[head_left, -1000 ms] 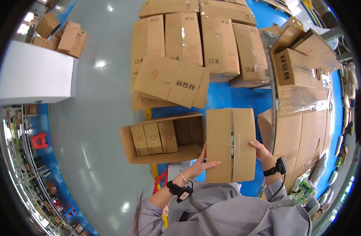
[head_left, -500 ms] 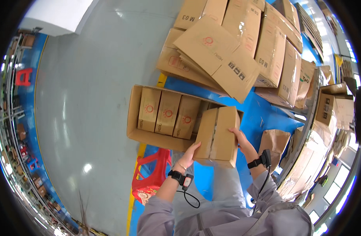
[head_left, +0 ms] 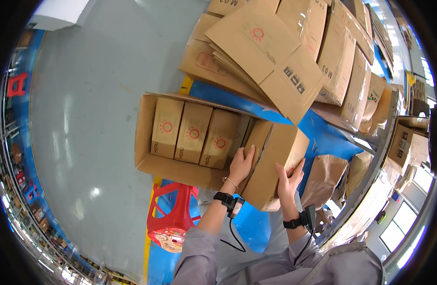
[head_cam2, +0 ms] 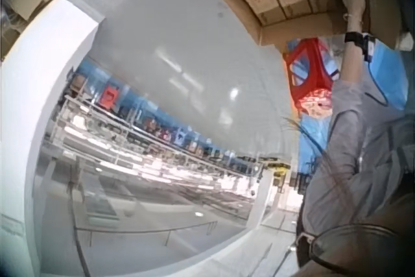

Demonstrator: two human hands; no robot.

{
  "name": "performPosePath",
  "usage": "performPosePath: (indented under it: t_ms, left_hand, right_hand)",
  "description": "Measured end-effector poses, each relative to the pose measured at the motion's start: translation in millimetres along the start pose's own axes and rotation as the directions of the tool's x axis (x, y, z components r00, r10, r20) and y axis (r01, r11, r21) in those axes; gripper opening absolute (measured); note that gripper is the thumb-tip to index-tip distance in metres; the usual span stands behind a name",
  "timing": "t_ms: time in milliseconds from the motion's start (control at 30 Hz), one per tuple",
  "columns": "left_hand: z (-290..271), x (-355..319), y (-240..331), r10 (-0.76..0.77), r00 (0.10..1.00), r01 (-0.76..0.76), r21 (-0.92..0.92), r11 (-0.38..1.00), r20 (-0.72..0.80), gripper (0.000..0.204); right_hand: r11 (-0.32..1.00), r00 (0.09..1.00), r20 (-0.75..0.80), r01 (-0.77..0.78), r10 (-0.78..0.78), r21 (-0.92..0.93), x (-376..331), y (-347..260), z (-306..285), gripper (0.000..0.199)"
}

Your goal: Placing smaller product boxes into a larger shipping carton and sealing it with a tape dispenser.

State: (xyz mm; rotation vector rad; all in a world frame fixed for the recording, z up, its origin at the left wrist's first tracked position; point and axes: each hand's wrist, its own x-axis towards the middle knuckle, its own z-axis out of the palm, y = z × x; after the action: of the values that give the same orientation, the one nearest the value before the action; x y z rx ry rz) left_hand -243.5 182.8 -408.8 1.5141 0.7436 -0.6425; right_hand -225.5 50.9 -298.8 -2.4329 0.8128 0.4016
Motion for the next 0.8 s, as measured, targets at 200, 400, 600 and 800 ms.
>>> performPosePath:
  t_ms: [200,400,600,800]
  left_hand:
    - [20.6,35.8,-43.5,-0.050,0.999,0.047,-0.164,0.985,-0.018,0.074]
    - [26.5,74.7,-67.2,-0.183,0.981,0.181,0.040,0.983,0.057,0.086]
    - [23.9,112.0,-102.7,-0.197,0.980,0.198,-0.114,0.974,0.020,0.089]
    - [33.8,116.7,-100.1,-0.171,0.985,0.167,-0.145,0.975,-0.016,0.090]
  right_hand:
    - [0.961,0.972,0.085,0.232,-0.221,-0.153,-4.5,3.9,21.1,0.122]
    - [0.991,0.978,0.166,0.135,-0.130,-0.022,9.3,47.4,53.3,0.129]
    - [0.983,0.968,0.192,0.176,-0.164,-0.047,36.9,61.3,104.1,0.131]
    - [0.979,0.948,0.244,0.197,-0.202,0.046,82.6,114.4,142.1,0.129]
